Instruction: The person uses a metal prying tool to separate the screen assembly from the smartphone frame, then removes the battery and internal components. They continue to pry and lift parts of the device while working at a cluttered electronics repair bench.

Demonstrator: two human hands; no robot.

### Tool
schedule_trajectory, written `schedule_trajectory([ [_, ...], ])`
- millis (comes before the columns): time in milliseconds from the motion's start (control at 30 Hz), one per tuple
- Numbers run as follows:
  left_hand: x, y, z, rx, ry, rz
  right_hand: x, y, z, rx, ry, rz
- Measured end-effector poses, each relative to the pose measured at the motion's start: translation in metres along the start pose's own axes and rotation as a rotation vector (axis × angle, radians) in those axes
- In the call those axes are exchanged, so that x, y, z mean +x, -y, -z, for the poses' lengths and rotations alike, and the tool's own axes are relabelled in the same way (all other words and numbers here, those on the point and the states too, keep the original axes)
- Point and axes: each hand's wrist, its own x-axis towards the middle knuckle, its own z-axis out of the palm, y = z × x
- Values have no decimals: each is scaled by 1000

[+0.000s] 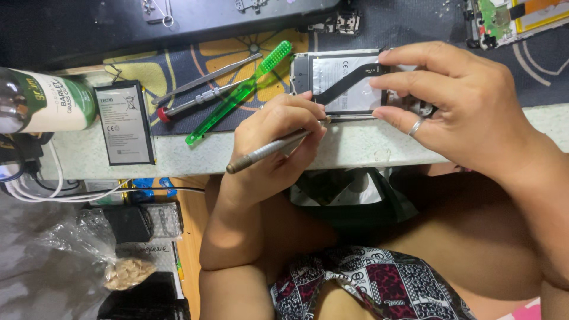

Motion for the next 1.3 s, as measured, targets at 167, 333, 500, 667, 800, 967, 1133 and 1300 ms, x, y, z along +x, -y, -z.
schedule_trajectory([
  [167, 6, -4, 1, 30, 14, 10, 2, 0, 1, -12, 4, 31],
  [333, 14, -18, 1, 117, 55, 52, 3, 0, -1, -44, 0, 70],
  [500, 14, -29, 4, 271, 161, -88, 2, -1, -1, -47, -1, 60],
  [667, 8, -24, -4, 516, 190, -259, 2, 0, -1, -46, -7, 32],
  [800, 1, -16, -8, 675, 217, -413, 3, 0, 0, -53, -4, 18],
  [967, -3, -11, -8, 697, 205, -466, 4, -2, -1, -63, 13, 37],
  [1133, 2, -17, -3, 461, 176, -228, 2, -4, -1, -41, 30, 28],
  [1300, 11, -30, 0, 370, 155, -43, 1, -8, -2, 12, 13, 14],
])
